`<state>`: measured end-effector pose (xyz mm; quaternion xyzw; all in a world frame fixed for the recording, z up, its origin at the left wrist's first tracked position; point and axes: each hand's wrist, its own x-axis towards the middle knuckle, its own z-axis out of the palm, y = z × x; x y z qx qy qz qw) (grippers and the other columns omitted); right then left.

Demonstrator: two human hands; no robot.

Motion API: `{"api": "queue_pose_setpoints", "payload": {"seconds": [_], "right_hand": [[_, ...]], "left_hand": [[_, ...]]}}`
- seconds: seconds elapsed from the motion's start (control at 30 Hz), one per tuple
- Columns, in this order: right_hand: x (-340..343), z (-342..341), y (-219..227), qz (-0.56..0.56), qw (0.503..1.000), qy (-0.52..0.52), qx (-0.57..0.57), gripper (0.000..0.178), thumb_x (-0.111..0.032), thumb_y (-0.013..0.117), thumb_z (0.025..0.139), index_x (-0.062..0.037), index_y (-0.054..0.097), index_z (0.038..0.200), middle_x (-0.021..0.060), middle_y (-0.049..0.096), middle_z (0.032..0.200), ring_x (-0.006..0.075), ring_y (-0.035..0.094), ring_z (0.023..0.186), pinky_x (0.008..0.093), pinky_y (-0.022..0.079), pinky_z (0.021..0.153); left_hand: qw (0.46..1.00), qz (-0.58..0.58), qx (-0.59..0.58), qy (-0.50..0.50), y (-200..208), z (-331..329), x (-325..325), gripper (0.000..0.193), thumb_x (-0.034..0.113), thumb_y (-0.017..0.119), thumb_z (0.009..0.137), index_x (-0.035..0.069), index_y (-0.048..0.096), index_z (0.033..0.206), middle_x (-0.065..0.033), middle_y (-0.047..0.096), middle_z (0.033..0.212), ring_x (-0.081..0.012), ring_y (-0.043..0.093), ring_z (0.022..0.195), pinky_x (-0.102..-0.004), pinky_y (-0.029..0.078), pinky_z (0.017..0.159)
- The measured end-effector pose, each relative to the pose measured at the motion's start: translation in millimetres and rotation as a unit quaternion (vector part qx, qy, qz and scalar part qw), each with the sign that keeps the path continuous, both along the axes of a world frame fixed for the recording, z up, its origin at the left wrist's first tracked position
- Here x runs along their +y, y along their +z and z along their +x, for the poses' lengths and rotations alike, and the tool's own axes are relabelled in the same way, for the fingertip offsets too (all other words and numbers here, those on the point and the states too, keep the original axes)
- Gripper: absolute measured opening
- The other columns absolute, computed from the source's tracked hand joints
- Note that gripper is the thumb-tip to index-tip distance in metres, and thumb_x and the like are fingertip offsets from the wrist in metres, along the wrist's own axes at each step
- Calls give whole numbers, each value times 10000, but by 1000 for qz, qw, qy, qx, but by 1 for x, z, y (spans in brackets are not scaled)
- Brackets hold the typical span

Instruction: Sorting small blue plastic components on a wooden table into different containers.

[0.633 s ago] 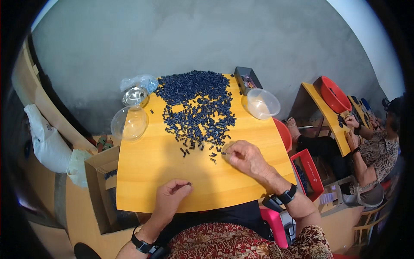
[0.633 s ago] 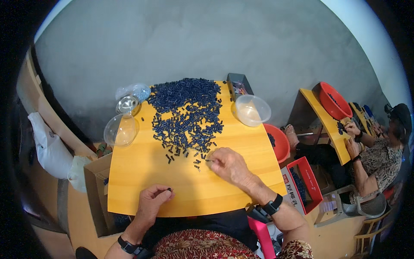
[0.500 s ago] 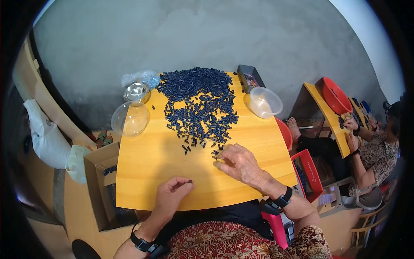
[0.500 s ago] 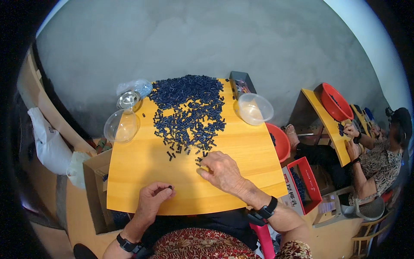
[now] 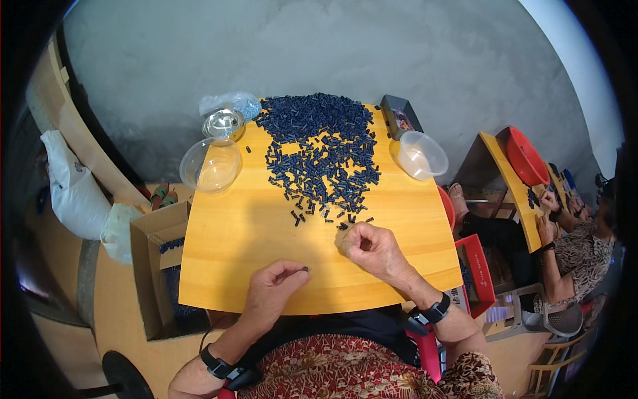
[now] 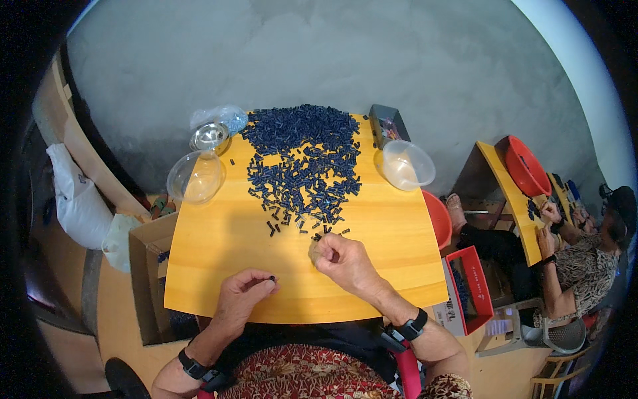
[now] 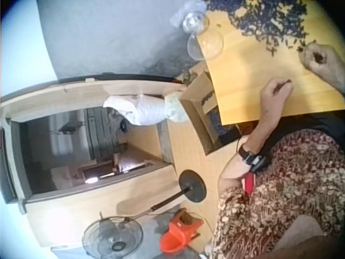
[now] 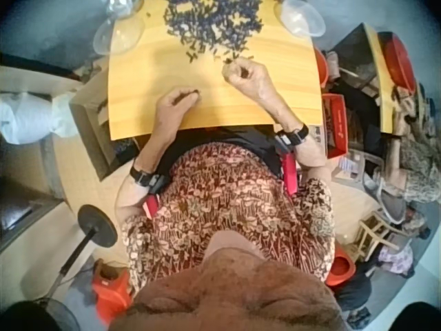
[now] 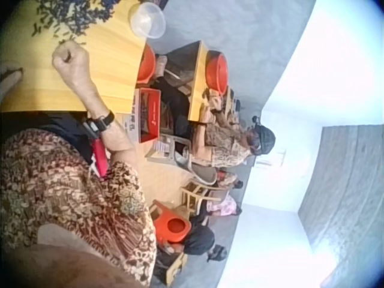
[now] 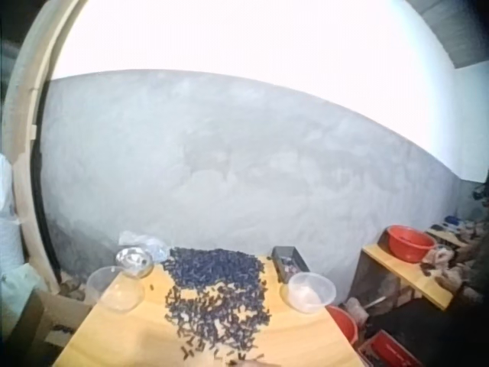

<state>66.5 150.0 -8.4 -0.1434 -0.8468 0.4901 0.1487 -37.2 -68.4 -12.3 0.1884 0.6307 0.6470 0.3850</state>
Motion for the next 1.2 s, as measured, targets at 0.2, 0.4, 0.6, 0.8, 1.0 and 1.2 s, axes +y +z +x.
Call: {"api": "queue_pose_setpoints", "payload": {"seconds": [0.2,0.4,0.6,0.8,1.0,1.2], "right_hand": [[-16,9,20,-237,971,18,-5,82,-25,624,922,-18,668,991,-53,627,856,29,550,758,209,480,699],[-31,24,30,-280,958,55,6,84,-40,654,917,-9,653,995,8,660,899,60,594,838,227,491,764],[-37,27,25,-169,977,89,99,75,-24,672,895,-3,640,960,35,657,929,78,593,838,235,482,786],[-40,27,21,-348,934,52,59,68,40,630,893,6,649,948,18,644,924,91,607,880,242,493,804],[-42,27,16,-363,926,71,70,71,44,632,889,5,656,943,26,643,937,99,612,883,248,496,816],[-43,26,23,-228,968,79,74,65,46,636,868,9,645,921,38,615,912,123,592,893,280,479,826]], "left_hand": [[999,33,3,-14,0,12,9,152,41,644,916,-37,649,1046,-68,679,976,-128,649,904,-255,516,851],[997,62,49,-20,1,20,11,159,82,679,902,-13,674,1029,-14,677,908,-51,597,824,-202,479,740],[996,80,48,-13,4,25,13,153,76,673,906,-15,679,1029,-9,673,863,-37,572,768,-196,459,667],[997,45,57,-26,9,26,11,155,79,673,905,-13,684,1029,-9,673,859,-36,567,763,-199,459,671],[995,55,83,-30,12,26,11,169,101,679,907,-9,681,1034,1,667,840,-38,558,748,-205,462,675],[995,47,82,-33,10,26,10,170,112,682,909,-7,681,1031,6,662,829,-35,549,739,-207,458,660]]}}
